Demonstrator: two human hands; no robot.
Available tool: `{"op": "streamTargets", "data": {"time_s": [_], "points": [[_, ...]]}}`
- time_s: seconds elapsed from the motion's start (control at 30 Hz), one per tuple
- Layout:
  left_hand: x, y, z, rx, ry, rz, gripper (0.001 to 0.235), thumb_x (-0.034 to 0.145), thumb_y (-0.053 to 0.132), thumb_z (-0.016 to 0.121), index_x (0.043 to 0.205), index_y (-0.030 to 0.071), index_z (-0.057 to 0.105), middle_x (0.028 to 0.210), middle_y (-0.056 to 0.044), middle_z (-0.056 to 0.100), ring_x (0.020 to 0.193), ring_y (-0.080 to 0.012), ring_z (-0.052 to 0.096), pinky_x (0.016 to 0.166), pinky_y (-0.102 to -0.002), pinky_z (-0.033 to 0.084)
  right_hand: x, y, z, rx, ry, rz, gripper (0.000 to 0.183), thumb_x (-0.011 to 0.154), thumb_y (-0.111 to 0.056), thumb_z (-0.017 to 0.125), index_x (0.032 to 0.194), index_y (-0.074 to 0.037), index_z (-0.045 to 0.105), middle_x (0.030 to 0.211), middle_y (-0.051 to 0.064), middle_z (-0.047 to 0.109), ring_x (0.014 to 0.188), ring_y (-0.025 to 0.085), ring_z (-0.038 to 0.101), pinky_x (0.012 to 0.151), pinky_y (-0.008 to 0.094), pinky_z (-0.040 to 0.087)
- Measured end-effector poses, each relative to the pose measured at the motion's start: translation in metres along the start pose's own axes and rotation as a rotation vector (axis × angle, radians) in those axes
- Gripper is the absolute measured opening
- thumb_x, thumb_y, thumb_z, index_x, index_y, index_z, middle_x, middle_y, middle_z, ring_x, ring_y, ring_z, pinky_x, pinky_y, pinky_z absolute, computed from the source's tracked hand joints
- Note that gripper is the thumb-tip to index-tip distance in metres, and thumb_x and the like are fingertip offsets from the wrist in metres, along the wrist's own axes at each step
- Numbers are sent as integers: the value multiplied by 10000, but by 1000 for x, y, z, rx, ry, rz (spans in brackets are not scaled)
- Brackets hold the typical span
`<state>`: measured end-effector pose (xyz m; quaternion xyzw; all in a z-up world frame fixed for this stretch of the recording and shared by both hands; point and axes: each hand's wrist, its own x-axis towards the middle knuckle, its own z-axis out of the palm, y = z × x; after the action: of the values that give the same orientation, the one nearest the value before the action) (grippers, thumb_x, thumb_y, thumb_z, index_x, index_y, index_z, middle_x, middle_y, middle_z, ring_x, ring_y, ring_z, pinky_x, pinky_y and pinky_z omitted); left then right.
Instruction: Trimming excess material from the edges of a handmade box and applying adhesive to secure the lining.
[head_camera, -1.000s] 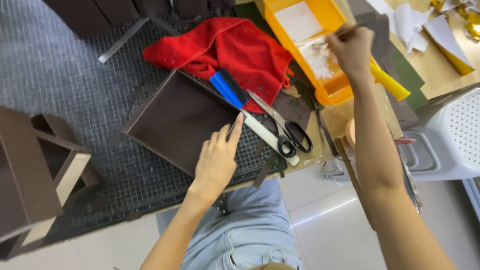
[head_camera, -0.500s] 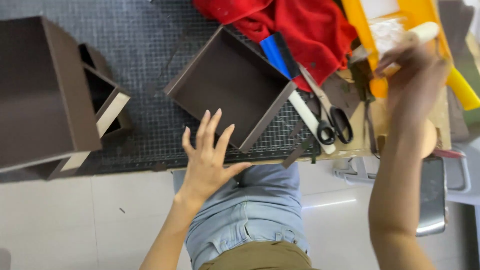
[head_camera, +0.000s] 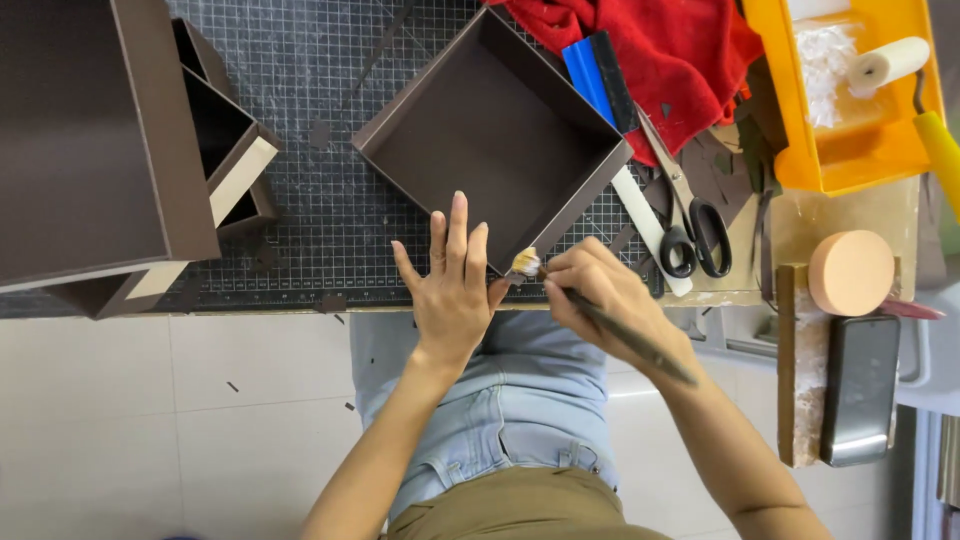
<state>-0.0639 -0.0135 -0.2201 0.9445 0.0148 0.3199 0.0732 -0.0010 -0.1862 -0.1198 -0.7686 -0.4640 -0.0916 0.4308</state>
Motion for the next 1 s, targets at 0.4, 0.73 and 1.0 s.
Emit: {"op": "streamTargets", "data": {"time_s": [0.4,0.73,1.0], "points": [[2,0,0,-5,19,4,672,1058,541,57,1343,122,499,1577,-173,406,1498,-325,275,1130,-715,102,13,20,-39,17,299,150,53,976,64,645,933,52,617,829,175,669,672,247,582,631,334,501],[0,2,-2,-39,-31,0,670,1059,522,49,1341,106,492,1590,-204,376,1502,-357,256,1096,-745,120,4,65,-43,-53,337,279,87,971,68,667,904,36,621,862,186,682,734,289,637,657,352,468],[0,3,-2,-36,-29,3,677,1058,522,46,1333,95,494,1576,-229,389,1491,-382,277,1076,-756,135,3,84,-47,138,406,383,79,989,43,645,936,19,592,824,166,655,706,179,590,640,289,422]]}}
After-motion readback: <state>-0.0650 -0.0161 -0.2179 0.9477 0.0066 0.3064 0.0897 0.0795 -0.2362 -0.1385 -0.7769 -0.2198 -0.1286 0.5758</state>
